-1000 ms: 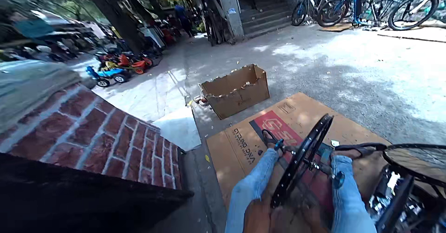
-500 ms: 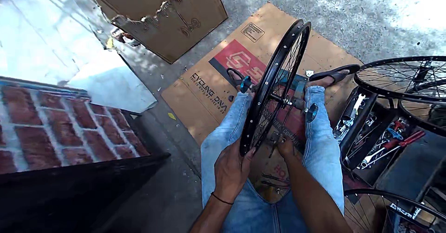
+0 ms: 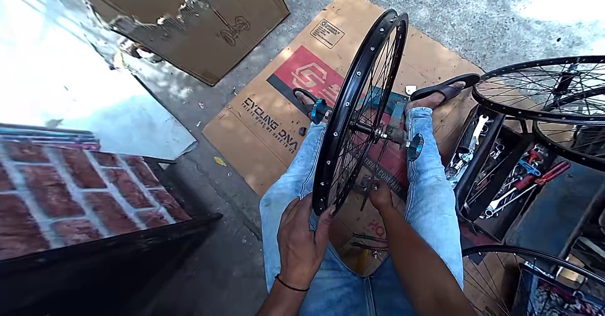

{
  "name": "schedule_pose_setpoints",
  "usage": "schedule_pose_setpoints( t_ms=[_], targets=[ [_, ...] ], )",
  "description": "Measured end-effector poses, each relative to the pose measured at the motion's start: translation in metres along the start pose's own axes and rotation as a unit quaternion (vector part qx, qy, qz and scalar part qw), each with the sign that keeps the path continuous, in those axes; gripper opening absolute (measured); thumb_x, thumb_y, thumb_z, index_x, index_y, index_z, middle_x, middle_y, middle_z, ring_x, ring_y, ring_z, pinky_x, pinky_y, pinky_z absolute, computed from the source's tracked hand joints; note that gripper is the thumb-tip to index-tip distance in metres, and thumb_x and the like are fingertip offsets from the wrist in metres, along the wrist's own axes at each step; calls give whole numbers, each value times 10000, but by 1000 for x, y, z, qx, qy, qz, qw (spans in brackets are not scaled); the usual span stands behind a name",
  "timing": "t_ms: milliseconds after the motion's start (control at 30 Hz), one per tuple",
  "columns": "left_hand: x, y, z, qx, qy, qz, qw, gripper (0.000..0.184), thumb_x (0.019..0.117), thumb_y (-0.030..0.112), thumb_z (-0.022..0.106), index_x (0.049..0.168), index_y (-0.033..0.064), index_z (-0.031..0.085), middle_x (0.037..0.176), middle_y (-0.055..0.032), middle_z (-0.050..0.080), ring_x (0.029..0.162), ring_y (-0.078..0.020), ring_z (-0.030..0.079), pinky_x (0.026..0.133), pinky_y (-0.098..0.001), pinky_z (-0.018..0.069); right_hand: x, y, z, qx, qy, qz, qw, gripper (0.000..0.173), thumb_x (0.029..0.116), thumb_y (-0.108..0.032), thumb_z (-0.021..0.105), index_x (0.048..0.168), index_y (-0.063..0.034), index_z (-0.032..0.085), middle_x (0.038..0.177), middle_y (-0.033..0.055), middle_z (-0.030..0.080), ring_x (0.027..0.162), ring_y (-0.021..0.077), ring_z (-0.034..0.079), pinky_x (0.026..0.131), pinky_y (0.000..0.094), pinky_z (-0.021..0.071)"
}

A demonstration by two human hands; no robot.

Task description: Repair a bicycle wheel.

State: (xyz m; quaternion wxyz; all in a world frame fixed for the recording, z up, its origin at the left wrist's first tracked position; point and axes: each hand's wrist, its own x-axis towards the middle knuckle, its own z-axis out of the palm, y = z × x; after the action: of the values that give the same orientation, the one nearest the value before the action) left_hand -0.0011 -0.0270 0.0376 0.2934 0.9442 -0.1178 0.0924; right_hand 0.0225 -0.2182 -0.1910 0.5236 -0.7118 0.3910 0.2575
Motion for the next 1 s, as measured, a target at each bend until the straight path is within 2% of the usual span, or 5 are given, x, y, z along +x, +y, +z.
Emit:
schedule_pose_setpoints(
  t_ms=[433, 600, 667, 833, 1000],
  targets=[
    [-37, -39, 31, 79, -84, -60, 992, 496, 967, 470, 579, 1172, 48, 740, 1154, -106, 745, 1154, -293, 690, 1085, -494, 483, 0, 2, -5, 7, 3, 0, 1000, 476, 919, -230, 744, 1356, -91, 616, 1199, 189, 689, 1113, 361, 661, 943, 594, 518],
    [-25, -26, 14, 28, -91, -118, 989, 1146, 718, 673, 757, 1548, -5, 351, 1518, -213, 477, 1394, -372, 477, 1137, -548, 402, 3, 2, -1, 12, 8, 0, 1000, 505, 909, -209, 747, 1378, -91, 601, 1227, 204, 679, 1127, 376, 657, 947, 602, 519],
    [-16, -9, 3, -22, -65, -100, 993, 1177, 770, 723, 701, 1589, 8, 250, 1537, -175, 470, 1407, -306, 474, 1140, -502, 423, 2, 0, 0, 9, 10, 13, 1000, 560, 907, -197, 742, 1424, -88, 554, 1241, 208, 671, 1136, 378, 654, 952, 602, 518],
    [-2, -2, 4, 11, 13, -2, 1000, 467, 1007, 417, 597, 1237, 26, 707, 1136, -80, 754, 1087, -184, 719, 1090, -482, 499, 1, -2, 2, -4, 19, 25, 999, 621, 909, -209, 736, 1465, -69, 498, 1231, 203, 673, 1116, 371, 664, 944, 588, 531],
    [-29, -27, 15, 70, -72, -54, 993, 500, 978, 483, 560, 1182, 67, 747, 1177, -79, 749, 1169, -262, 689, 1138, -534, 421, -4, -3, -3, 4, 10, 21, 1000, 607, 908, -196, 733, 1456, -66, 508, 1209, 225, 677, 1098, 390, 668, 927, 600, 532]
  ],
)
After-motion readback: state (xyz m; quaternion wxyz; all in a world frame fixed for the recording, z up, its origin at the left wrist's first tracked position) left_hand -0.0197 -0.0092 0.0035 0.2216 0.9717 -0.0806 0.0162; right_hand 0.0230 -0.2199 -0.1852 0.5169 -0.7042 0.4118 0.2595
